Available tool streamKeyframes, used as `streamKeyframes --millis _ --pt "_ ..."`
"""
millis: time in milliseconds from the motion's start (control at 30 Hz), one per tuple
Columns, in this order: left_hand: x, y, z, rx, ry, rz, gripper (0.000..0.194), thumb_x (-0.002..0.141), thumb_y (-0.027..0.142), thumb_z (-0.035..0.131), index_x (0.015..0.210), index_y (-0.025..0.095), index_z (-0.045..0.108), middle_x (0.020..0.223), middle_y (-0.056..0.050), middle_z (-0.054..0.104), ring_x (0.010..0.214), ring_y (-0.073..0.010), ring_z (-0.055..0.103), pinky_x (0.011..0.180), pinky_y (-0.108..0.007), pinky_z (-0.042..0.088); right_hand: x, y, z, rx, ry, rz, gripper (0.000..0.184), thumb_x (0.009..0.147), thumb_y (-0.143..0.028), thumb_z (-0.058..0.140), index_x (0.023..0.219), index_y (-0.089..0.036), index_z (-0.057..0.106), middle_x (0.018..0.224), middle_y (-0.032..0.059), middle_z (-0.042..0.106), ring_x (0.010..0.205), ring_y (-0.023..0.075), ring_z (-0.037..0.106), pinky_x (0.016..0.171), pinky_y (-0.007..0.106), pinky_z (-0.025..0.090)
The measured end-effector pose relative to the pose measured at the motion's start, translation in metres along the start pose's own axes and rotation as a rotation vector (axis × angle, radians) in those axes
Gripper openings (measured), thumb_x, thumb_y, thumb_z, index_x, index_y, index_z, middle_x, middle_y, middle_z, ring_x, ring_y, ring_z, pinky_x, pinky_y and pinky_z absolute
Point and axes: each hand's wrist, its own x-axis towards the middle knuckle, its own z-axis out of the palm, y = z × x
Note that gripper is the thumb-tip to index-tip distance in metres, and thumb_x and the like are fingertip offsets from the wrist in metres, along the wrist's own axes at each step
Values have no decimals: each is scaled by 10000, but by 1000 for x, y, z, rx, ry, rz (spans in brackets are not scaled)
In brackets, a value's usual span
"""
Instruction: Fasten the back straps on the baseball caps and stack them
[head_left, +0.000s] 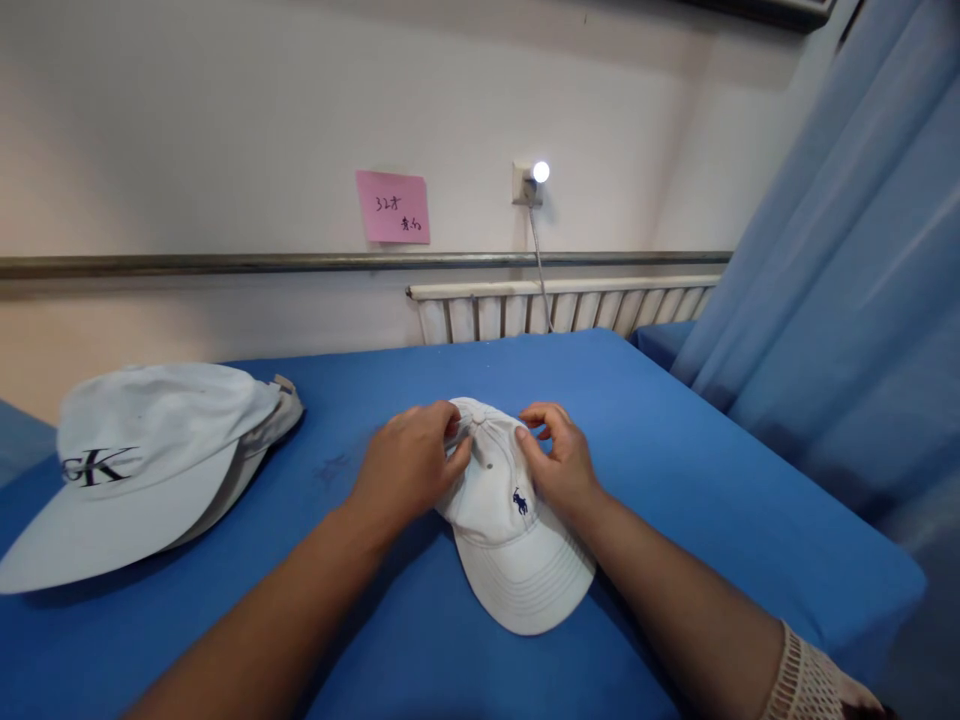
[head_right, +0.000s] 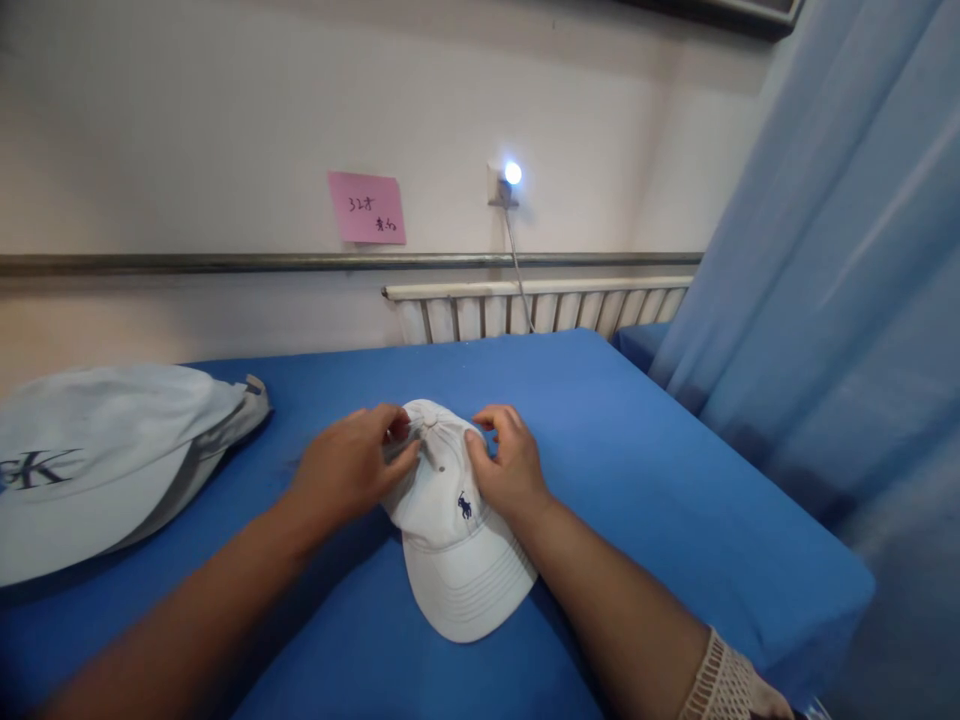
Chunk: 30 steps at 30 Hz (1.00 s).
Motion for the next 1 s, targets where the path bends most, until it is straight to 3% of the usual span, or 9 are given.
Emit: streamKeyframes --millis 100,200,400,533,667,867,1000 --pt "-6 10 5 119 -63 -108 299 890 468 504 919 191 611 802 -104 683 722 -280 639 600 -333 368 -3 1 7 25 -122 64 253 857 -306 590 1079 -207 658 1102 94 671 1025 236 613 881 383 482" --pt "-8 16 10 93 -82 -110 335 896 498 513 966 188 622 869 -118 712 787 -294 667 603 -331 374 -2 4 11 141 -186 126 219 860 -321 577 1010 -223 702 1097 67 696 1050 236 619 955 392 454" --pt "-5 13 28 -354 0 -78 241 869 356 585 1057 209 621 985 -69 730 877 -233 679 736 -330 468 -3 4 11 480 -319 386 271 863 -433 592 969 -219 721 831 9 694 751 177 619 700 291 482" --pt "-1 8 40 -549 26 -141 205 818 315 623 991 206 623 891 -39 723 784 -198 671 721 -319 487 -5 3 10 636 -341 438 288 853 -461 624 982 -218 711 862 10 695 746 161 611 710 278 483" --pt "3 5 38 -648 15 -206 162 760 326 664 847 206 600 748 -1 671 650 -160 608 616 -284 461 -4 4 10 530 -296 404 307 870 -475 601 986 -213 710 867 19 701 782 176 618 731 288 485" --pt "7 -5 7 -800 -82 -217 226 701 384 704 762 195 597 653 28 604 573 -122 530 537 -243 418 2 3 0 210 -148 184 359 947 -467 462 928 -201 703 899 36 694 852 191 612 770 293 452" --pt "10 -13 -5 -793 -96 -238 260 697 415 699 780 184 613 652 18 608 581 -130 541 550 -249 431 7 11 -4 111 -112 234 437 964 -505 390 873 -200 689 825 34 694 792 197 614 727 299 437"
